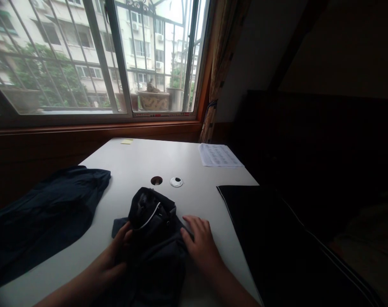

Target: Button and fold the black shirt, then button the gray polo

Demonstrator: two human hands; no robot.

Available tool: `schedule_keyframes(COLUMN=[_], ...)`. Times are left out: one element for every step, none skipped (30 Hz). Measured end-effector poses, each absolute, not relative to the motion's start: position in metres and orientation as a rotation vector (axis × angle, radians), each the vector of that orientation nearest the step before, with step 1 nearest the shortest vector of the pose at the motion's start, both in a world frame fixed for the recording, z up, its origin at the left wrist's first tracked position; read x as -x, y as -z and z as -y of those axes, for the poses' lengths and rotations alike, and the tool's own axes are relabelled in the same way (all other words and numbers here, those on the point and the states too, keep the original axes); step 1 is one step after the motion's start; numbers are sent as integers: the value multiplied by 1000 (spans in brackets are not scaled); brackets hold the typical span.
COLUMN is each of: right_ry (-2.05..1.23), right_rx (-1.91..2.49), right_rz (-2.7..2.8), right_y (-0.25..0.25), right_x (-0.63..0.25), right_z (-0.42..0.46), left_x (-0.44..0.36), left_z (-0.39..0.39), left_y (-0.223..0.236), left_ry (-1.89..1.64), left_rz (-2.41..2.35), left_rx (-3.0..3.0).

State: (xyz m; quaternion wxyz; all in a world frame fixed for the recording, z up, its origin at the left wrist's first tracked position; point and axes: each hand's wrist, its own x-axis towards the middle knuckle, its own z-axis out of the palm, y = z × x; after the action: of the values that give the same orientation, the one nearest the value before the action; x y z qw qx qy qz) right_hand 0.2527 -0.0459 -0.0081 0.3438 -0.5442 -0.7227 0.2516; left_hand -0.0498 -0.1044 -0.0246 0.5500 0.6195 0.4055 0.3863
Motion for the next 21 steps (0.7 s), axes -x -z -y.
schedule_keyframes(right_ry=[-633,-627,-633,-649,-672,-699,-726,-755,-786,-817,-846,-873,-898,-926,-955,-983,-1014,-1049,-1089,-1132,-1179], right_rx=[1439,1449,1450,1439,1416,1381,1340,1299,1262,1226,1195,1169,1140,1104,1057,1001,935,861,784,710,638], right_rz=[1942,1998,2044,2082,2118,2150,2175,2191,2201,2208,2215,2219,2223,2231,2240,2252,2269,2289,2311,2330,2345], right_y=[7,5,1,-2,-5,-7,-9,-9,-10,-9,-8,-8,-8,-8,-9,-11,-13,-16,-19,-21,-24], right_x=[-251,-248,-246,-244,-242,-240,-239,-238,-237,-236,-236,-235,-234,-233,-232,-231,-230,-229,-228,-227,-226], right_z=[47,50,52,55,57,58,59,60,60,60,61,62,63,64,66,68,70,72,74,76,79], left_x=[50,49,49,49,49,49,49,50,51,52,53,55,55,56,57,57,58,58,58,59,60], left_z=[105,105,105,106,106,107,107,107,108,108,108,107,107,106,106,105,105,104,104,103,102], left_y=[25,24,24,23,23,22,22,21,20,19,18,16,15,13,12,12,11,12,13,15,18], left_ry=[-914,-914,-915,-921,-929,-937,-943,-944,-938,-927,-917,-910,-904,-902,-900,-901,-906,-912,-920,-929,-942], left_rz=[-947,-928,-900,-862,-821,-784,-755,-739,-739,-754,-776,-802,-830,-862,-894,-923,-953,-985,-1017,-1044,-1065], left_rx=[-1471,-1482,-1495,-1507,-1517,-1523,-1524,-1522,-1519,-1521,-1527,-1539,-1555,-1568,-1579,-1585,-1585,-1579,-1570,-1557,-1540])
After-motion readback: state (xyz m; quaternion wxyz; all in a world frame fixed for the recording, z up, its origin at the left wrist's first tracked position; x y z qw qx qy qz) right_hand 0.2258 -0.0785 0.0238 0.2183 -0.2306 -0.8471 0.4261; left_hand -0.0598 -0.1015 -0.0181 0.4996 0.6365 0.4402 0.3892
